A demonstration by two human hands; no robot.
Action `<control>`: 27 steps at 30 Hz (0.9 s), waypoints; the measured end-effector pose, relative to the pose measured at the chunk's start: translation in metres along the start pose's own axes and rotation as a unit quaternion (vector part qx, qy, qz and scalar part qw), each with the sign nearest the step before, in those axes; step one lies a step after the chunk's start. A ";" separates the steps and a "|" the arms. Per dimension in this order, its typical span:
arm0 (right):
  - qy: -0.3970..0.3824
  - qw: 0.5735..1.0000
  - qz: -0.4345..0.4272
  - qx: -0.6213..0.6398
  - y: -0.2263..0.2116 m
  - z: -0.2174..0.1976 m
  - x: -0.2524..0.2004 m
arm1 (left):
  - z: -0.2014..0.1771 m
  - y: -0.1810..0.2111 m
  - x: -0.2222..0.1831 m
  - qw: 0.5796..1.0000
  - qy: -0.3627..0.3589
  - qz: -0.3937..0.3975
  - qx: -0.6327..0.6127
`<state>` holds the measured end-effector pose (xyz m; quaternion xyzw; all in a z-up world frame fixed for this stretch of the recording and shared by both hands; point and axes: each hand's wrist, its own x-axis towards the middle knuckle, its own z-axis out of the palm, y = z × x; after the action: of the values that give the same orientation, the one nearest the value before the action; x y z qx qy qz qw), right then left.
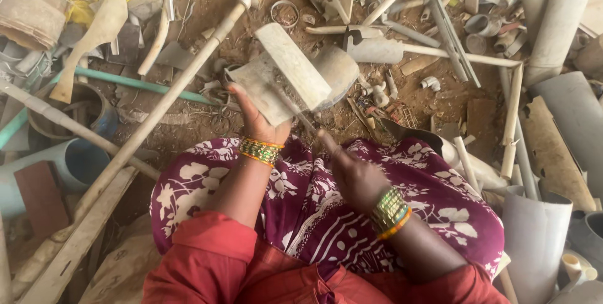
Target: The person sands the edges of a PVC pipe fitting using a hand-held tool while sitting on the ground amidst PVC pipe scraps. They rotate the fitting to sand different sections of the inner and outer rim.
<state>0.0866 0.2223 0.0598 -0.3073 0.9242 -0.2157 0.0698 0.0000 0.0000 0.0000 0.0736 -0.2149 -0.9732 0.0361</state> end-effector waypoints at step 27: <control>0.015 0.969 0.008 0.247 -0.030 -0.014 0.010 | -0.041 -0.018 -0.010 0.967 -0.104 0.000 0.234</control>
<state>0.0910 0.1993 0.0852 -0.2700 0.8457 -0.4413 0.1312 0.0155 0.0007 -0.0432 -0.0213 -0.4393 -0.8981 -0.0050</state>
